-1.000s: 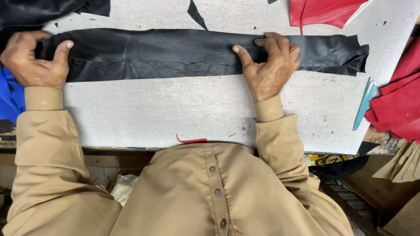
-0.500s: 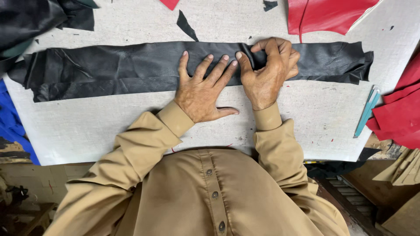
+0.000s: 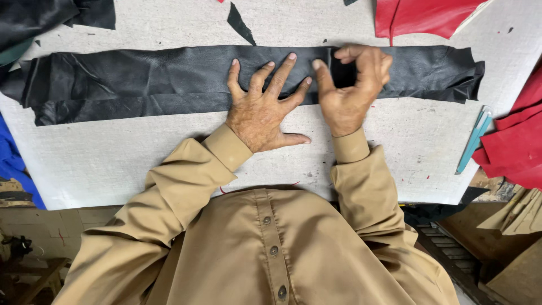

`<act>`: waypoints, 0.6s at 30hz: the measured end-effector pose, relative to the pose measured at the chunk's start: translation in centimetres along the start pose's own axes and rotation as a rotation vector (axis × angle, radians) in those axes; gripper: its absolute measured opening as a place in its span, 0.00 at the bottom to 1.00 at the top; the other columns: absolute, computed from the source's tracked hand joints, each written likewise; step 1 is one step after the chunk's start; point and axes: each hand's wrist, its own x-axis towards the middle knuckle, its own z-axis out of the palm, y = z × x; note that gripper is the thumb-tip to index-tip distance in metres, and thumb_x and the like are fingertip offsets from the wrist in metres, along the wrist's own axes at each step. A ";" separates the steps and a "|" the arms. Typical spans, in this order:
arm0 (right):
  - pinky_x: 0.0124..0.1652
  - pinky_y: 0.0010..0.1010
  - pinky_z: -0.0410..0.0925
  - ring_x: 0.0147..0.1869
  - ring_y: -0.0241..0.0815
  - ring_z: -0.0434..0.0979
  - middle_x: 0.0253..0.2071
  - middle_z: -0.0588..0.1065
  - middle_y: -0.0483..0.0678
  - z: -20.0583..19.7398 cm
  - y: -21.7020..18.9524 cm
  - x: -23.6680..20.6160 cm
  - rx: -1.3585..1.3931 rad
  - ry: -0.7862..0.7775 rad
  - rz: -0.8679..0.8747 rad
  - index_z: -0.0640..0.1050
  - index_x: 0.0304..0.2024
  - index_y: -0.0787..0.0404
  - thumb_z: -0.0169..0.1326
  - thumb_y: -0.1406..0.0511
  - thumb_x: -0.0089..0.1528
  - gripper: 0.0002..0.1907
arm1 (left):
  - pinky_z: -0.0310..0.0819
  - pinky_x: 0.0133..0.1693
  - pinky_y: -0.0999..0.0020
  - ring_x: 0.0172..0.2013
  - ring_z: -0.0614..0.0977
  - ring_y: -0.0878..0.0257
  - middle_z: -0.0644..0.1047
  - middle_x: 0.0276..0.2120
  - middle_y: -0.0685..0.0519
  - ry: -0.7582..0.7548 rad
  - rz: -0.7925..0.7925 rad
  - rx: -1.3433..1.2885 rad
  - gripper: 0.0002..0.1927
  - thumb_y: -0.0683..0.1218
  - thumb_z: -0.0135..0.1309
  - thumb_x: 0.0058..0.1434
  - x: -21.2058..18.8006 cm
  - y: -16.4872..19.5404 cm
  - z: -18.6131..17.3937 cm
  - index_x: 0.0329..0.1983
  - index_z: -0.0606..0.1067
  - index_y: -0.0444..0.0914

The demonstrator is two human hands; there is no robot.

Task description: The person folds and stacks red leather pieces on the worktable, then unfolds and aligns long black leather strips flat on the table. They place a cardboard template alongside a strip and mark it with a pen, then continue arranging the strips.

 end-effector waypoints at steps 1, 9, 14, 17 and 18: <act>0.55 0.41 0.56 0.51 0.45 0.65 0.42 0.71 0.44 0.1 0.1 -0.1 -0.041 -0.005 -0.018 0.74 0.43 0.58 0.75 0.66 0.56 0.21 | 0.36 0.61 0.19 0.67 0.58 0.43 0.52 0.76 0.45 0.016 0.005 0.006 0.53 0.87 0.49 0.52 0.0 0.0 0.0 0.73 0.70 0.53; 0.56 0.40 0.57 0.51 0.44 0.64 0.47 0.68 0.46 0.8 0.9 -0.6 -0.006 0.029 0.030 0.70 0.49 0.61 0.78 0.63 0.54 0.31 | 0.36 0.61 0.19 0.66 0.60 0.43 0.54 0.76 0.44 0.001 0.008 0.012 0.52 0.87 0.50 0.54 -0.1 0.0 0.2 0.72 0.70 0.53; 0.55 0.39 0.57 0.49 0.42 0.64 0.47 0.67 0.45 0.9 0.8 -0.5 -0.044 0.033 0.068 0.70 0.51 0.59 0.78 0.64 0.56 0.31 | 0.37 0.61 0.19 0.66 0.60 0.43 0.54 0.75 0.44 0.004 0.006 0.000 0.53 0.87 0.50 0.53 0.0 0.0 0.1 0.73 0.70 0.53; 0.56 0.40 0.58 0.50 0.42 0.64 0.48 0.66 0.46 0.9 0.5 -0.5 -0.026 0.042 0.074 0.68 0.53 0.60 0.79 0.64 0.55 0.34 | 0.38 0.61 0.19 0.66 0.60 0.43 0.54 0.76 0.44 0.007 0.008 -0.003 0.53 0.87 0.50 0.54 0.1 -0.1 0.0 0.73 0.70 0.53; 0.57 0.41 0.57 0.50 0.42 0.64 0.48 0.65 0.47 0.9 0.5 -0.5 -0.021 0.041 0.061 0.67 0.53 0.61 0.79 0.63 0.54 0.36 | 0.38 0.61 0.19 0.66 0.61 0.43 0.54 0.76 0.44 0.001 0.008 -0.002 0.52 0.87 0.50 0.54 0.0 0.0 0.0 0.72 0.70 0.52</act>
